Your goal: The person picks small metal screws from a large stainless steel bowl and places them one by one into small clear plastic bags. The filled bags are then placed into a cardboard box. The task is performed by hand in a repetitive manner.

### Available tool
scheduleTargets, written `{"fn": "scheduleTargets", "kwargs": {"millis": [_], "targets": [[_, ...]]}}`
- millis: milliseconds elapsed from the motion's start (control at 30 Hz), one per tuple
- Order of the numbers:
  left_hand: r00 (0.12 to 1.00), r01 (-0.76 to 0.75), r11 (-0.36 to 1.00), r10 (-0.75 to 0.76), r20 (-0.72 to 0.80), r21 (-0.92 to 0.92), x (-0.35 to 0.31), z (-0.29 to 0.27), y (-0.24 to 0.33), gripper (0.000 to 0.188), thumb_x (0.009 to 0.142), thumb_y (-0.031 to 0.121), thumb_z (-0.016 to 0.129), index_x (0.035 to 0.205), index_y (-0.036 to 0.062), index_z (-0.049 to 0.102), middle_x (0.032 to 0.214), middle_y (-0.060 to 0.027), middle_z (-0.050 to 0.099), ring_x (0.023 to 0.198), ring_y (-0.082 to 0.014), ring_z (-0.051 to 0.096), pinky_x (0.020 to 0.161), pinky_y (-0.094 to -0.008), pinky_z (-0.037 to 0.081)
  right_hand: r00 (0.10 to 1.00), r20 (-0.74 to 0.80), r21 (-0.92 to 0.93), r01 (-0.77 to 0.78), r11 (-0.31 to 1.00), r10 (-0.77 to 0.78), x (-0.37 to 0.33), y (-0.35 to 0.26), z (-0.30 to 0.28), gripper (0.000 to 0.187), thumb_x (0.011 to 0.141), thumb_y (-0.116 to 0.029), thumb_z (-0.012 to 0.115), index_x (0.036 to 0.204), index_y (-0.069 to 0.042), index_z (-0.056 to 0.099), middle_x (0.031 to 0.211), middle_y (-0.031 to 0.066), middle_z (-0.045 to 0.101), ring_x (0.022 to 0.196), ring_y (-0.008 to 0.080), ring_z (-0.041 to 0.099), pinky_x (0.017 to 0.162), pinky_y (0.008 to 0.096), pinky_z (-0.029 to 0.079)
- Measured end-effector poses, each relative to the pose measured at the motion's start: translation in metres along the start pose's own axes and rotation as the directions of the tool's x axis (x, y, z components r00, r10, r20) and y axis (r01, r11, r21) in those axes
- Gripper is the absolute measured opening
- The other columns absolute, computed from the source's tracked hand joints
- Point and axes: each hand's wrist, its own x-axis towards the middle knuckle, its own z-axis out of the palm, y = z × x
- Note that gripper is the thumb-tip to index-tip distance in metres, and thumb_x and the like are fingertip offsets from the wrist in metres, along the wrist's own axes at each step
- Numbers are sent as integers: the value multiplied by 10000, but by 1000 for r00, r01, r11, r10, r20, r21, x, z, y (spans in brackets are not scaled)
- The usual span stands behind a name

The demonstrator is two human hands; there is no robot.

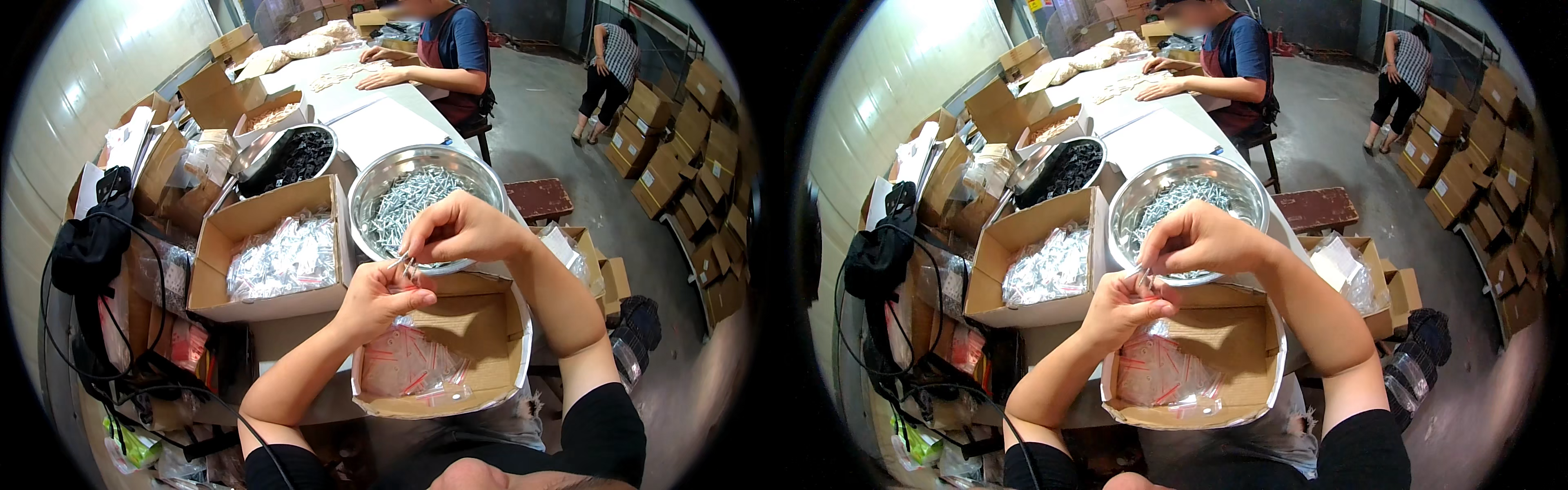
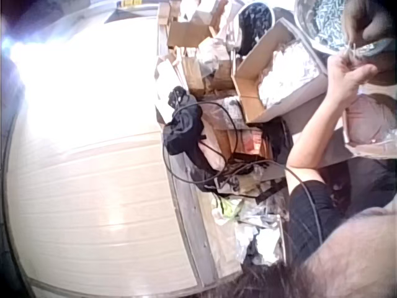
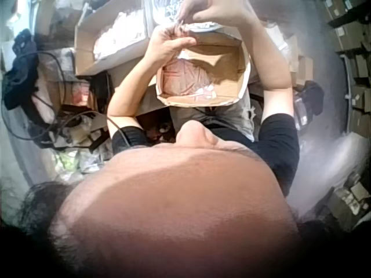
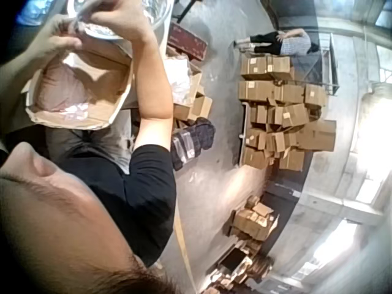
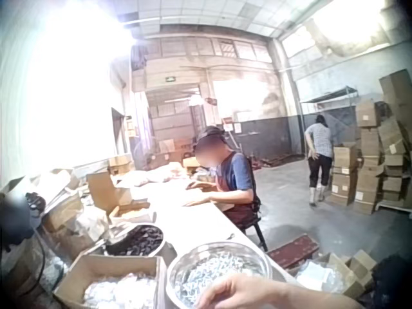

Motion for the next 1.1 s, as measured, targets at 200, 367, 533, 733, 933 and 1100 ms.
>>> {"fn": "scheduleTargets", "kwargs": {"millis": [200, 367, 533, 733, 933, 1100], "targets": [[998, 51, 996, -54, -42, -78, 2, 15, 21, 271, 858, 127, 719, 1071, 20, 591, 956, 23, 587, 840, -27, 513, 714, -203, 428, 997, 32, -335, 79, 939, -73, -2, -4, 7, 133, 768, 47, 676, 893, 4, 687, 820, 57, 689, 773, 98, 638, 705, 238, 507], [998, 66, 998, -66, 2, -21, 4, 5, 6, 308, 879, 152, 695, 1115, -6, 578, 973, 12, 596, 869, -41, 524, 759, -219, 446, 991, 117, -471, 110, 875, -62, -4, -17, 4, 128, 729, 28, 693, 847, -22, 701, 814, 76, 684, 743, 152, 653, 692, 262, 508], [999, 38, 990, -39, -1, 134, 6, 8, 3, 271, 872, 110, 679, 1097, -11, 591, 1003, -10, 621, 904, -65, 542, 809, -235, 452, 983, 160, -583, 170, 795, -93, -5, -15, 13, 139, 710, -14, 712, 848, -27, 705, 828, 92, 675, 751, 216, 650, 705, 308, 515], [1000, -30, 962, 27, 16, 272, 5, 12, 9, 338, 855, 91, 684, 1159, -13, 579, 1023, -38, 628, 963, -103, 547, 859, -268, 445, 988, 145, -612, 135, 779, -58, -6, -24, 24, 229, 706, -18, 718, 934, -32, 693, 868, 107, 670, 798, 227, 653, 713, 323, 523], [997, 6, 996, -12, 71, 90, 5, 6, 0, 327, 872, 182, 689, 1125, 2, 589, 1011, -35, 627, 968, -107, 559, 866, -273, 444, 993, 86, -377, 105, 920, -78, -3, -23, 23, 216, 724, -9, 705, 939, -16, 683, 995, 112, 645, 855, 187, 655, 750, 287, 533], [985, -15, 979, 49, 163, -204, 4, 2, 1, 376, 911, 337, 656, 1053, -3, 580, 948, -35, 613, 925, -102, 565, 853, -249, 440, 961, 190, -489, 268, 830, -199, -3, -14, 13, 164, 755, -69, 705, 914, -34, 687, 1108, 140, 592, 934, 232, 618, 813, 312, 503]]}}
